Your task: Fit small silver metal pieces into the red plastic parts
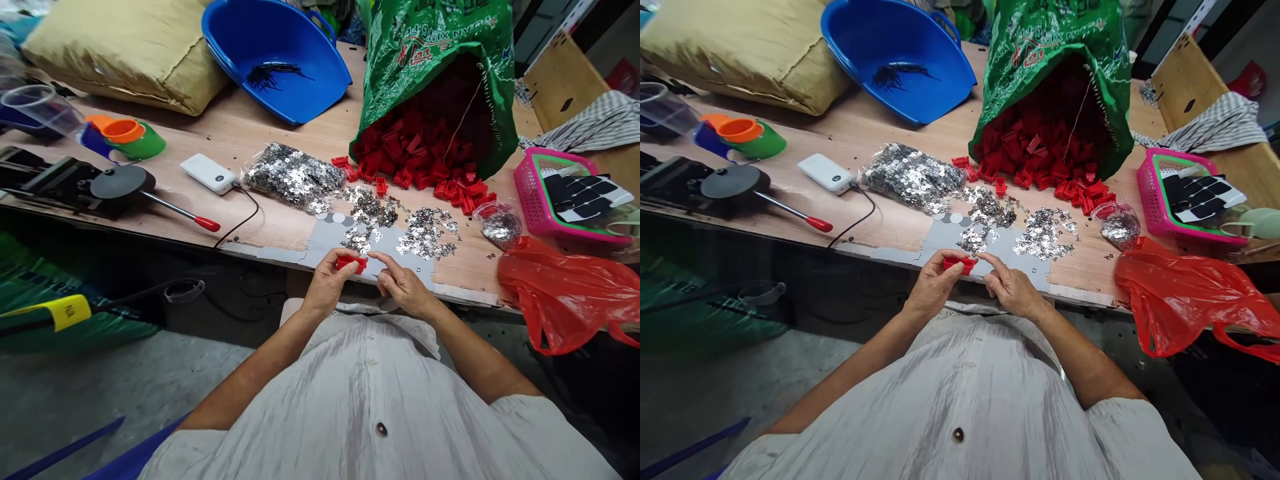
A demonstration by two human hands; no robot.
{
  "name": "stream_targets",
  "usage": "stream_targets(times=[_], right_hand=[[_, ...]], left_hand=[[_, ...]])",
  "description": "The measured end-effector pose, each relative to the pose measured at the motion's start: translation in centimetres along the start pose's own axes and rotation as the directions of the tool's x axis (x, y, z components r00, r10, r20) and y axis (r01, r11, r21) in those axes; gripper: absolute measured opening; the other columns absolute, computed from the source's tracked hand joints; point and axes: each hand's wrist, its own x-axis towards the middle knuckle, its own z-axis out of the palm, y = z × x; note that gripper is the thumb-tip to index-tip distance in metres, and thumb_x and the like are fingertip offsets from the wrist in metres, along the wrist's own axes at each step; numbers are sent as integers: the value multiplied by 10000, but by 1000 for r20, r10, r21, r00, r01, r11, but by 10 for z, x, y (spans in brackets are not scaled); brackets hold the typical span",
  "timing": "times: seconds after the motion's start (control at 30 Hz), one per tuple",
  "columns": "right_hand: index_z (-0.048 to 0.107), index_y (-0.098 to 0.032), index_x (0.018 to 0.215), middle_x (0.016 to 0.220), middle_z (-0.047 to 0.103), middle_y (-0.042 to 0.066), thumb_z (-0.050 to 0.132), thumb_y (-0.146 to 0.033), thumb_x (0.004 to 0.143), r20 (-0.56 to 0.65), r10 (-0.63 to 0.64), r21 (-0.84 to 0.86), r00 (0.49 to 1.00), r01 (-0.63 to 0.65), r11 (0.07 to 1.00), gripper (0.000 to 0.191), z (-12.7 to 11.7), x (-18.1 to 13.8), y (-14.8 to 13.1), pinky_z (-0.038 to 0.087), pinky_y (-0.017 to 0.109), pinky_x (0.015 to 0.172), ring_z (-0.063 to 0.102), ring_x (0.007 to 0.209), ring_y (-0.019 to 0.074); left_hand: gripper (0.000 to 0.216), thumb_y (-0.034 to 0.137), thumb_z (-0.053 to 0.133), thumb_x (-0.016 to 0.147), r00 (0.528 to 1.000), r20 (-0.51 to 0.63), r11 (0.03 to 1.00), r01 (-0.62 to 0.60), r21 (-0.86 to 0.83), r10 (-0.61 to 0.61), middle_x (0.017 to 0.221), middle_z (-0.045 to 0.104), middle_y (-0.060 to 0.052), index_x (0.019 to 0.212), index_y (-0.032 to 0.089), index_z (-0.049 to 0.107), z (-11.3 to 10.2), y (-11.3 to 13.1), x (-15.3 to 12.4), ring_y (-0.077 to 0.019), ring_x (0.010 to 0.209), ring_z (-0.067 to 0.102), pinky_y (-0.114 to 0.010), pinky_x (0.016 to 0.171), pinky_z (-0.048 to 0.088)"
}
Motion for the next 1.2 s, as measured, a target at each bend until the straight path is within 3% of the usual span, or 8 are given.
stream_targets(times=[0.13,0.23,0.4,0.53,0.73,0.87,1.03,1.2], right_hand=[[377,-274,1433,681,628,-41,360,-363,1015,-27,-18,-86,999,15,996,427,1,1,-11,445,256,664,602,632,143],[456,-289,1372,781,692,-13,377,-370,1010,-74,-66,-129,995,56,990,379,3,1,-13,465,259,664,652,694,156],[538,-278,1292,1128,710,34,395,-352,1004,-171,-148,-206,974,111,972,331,11,3,-9,509,293,754,691,855,182],[598,-277,1239,1068,732,35,361,-344,1014,-261,-189,-228,947,129,965,334,14,4,-3,516,292,777,693,881,184],[485,-281,1369,1165,700,45,367,-352,1016,-113,-219,-293,969,178,940,379,7,4,-1,500,304,811,682,909,188],[549,-256,1299,1033,733,56,376,-364,1012,-169,-221,-359,960,149,921,352,10,5,1,487,306,770,684,837,196],[646,-241,1146,977,737,45,347,-348,1018,-280,-165,-213,946,106,971,342,19,7,4,483,274,724,679,800,174],[633,-271,1200,995,732,8,340,-383,1019,-187,-36,-88,982,20,996,363,11,7,4,464,244,705,675,791,152]], left_hand=[[251,299,779,740,976,65,912,218,-348,-209,807,668,3,721,171,563,10,5,-9,-122,792,644,-297,881,498],[237,280,751,774,961,83,857,274,-437,-265,744,638,-2,687,157,569,14,3,-13,-114,753,628,-285,860,518],[127,240,686,836,939,47,788,314,-529,-342,825,663,-27,765,141,651,21,0,-18,-125,800,641,-321,919,529],[138,224,647,866,926,10,760,315,-568,-377,831,674,-32,755,144,662,27,1,-20,-141,828,657,-370,993,506],[133,178,608,887,905,-28,727,322,-606,-424,836,689,-37,781,134,675,30,4,-19,-130,775,656,-376,966,533],[118,178,625,874,915,-39,734,297,-611,-403,849,694,-44,774,136,672,30,2,-20,-140,800,665,-371,976,529],[150,196,645,863,921,-31,751,297,-590,-388,829,687,-43,724,139,642,30,-3,-20,-154,859,675,-388,1013,503],[136,220,668,852,900,15,757,374,-536,-435,837,692,-43,755,143,612,18,-5,-24,-198,951,688,-431,1032,485]])
